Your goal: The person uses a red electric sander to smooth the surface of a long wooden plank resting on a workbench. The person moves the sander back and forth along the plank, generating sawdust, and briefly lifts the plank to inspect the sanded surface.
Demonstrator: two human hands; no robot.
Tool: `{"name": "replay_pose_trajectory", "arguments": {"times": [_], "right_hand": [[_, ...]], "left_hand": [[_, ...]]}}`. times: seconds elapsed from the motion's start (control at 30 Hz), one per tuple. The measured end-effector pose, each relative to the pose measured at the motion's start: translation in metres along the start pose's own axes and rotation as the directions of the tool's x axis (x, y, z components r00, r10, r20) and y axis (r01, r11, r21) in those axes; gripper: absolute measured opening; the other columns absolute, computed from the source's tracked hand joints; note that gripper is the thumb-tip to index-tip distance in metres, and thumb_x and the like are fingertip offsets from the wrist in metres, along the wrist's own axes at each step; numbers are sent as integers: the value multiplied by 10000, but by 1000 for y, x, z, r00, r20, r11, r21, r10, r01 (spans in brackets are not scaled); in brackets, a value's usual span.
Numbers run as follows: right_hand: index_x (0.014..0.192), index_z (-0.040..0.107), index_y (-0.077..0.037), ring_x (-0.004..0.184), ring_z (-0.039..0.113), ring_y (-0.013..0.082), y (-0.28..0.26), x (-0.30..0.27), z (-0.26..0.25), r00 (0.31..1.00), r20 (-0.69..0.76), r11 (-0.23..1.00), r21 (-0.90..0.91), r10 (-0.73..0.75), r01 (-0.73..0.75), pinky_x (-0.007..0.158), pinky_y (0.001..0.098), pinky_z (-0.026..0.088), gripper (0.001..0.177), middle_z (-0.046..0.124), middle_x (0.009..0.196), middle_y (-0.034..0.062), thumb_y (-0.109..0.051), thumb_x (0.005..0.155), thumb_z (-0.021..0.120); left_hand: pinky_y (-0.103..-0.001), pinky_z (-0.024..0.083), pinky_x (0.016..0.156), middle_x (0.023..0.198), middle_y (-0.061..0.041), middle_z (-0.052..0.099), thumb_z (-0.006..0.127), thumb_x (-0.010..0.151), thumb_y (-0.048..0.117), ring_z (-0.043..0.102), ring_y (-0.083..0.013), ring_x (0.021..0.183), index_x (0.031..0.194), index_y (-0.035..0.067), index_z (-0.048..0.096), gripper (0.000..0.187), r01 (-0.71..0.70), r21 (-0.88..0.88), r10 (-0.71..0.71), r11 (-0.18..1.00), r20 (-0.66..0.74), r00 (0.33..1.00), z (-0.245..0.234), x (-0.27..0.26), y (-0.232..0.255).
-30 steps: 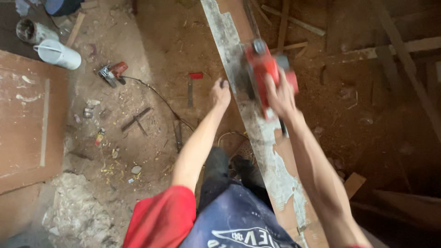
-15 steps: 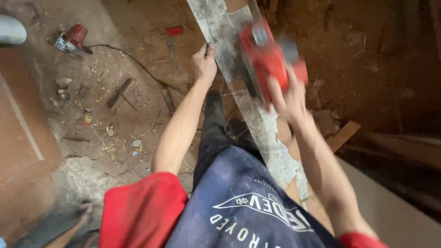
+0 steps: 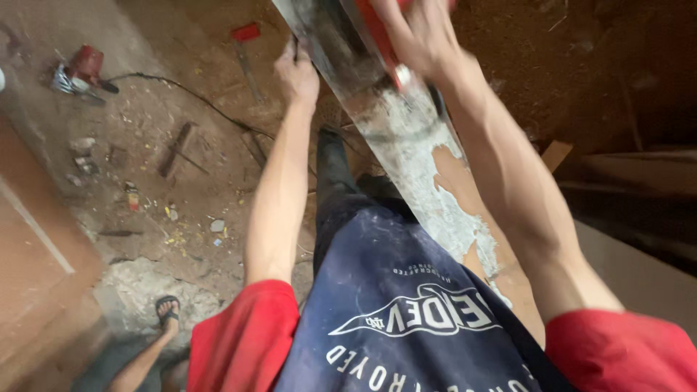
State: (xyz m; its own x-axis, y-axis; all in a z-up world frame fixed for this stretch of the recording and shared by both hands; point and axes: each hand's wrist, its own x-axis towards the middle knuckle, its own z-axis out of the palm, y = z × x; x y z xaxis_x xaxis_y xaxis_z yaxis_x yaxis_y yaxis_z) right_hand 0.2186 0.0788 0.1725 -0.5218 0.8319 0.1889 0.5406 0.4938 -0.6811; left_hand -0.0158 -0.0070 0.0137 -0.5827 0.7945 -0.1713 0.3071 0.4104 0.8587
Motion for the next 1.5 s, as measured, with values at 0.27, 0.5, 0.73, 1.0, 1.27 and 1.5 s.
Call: {"name": "replay_pose_trajectory", "arguments": {"times": [0.27,0.5,0.73,1.0,1.27,1.5], "right_hand": [[1485,481,8,754,725,198,-66,-276,-89,891,104,853,261,441,-452,742,336,587,573,725,937,142,-300,1017,601],[1458,544,-24,738,723,199,-66,-201,-60,854,88,805,296,512,-513,710,351,586,534,724,878,144,-311,1009,593],[1478,566,-30,966,717,230,-60,-84,-18,951,-11,899,328,310,-289,839,391,595,529,728,1092,157,-405,1109,624],[1488,519,-44,662,750,226,-135,-166,-15,869,201,843,223,453,-490,687,361,601,629,730,782,131,-376,975,665],[1480,510,-65,740,762,258,-103,-75,35,968,-9,960,128,253,-250,698,354,593,514,739,856,154,-356,1080,647],[1510,496,-44,754,769,253,-131,-173,-6,916,148,885,239,373,-399,729,347,609,562,749,878,140,-321,1040,628]], "left_hand": [[-373,542,974,1237,-213,742,621,1001,432,735,-293,1137,1333,14,650,535,-20,-53,20,998,-5,1000,6,11,-17],[-375,550,942,1206,-201,744,642,962,461,740,-285,1078,1315,51,681,542,92,-17,-90,996,71,993,0,11,-10],[-423,518,1059,1456,-213,626,601,986,539,647,-328,1292,1460,4,557,716,209,-379,-113,901,260,959,-5,19,-20],[-543,351,1121,1593,-173,455,108,786,889,389,-418,1454,1545,113,462,1142,674,-383,-376,632,609,699,-37,28,-22],[-492,396,1116,1566,-145,548,126,809,920,514,-306,1407,1519,81,511,1164,641,-538,-184,547,670,719,-45,9,-31],[-502,361,1091,1559,-116,517,96,815,871,462,-309,1366,1531,131,521,1113,688,-479,-348,545,617,706,-67,-26,-40]]}}
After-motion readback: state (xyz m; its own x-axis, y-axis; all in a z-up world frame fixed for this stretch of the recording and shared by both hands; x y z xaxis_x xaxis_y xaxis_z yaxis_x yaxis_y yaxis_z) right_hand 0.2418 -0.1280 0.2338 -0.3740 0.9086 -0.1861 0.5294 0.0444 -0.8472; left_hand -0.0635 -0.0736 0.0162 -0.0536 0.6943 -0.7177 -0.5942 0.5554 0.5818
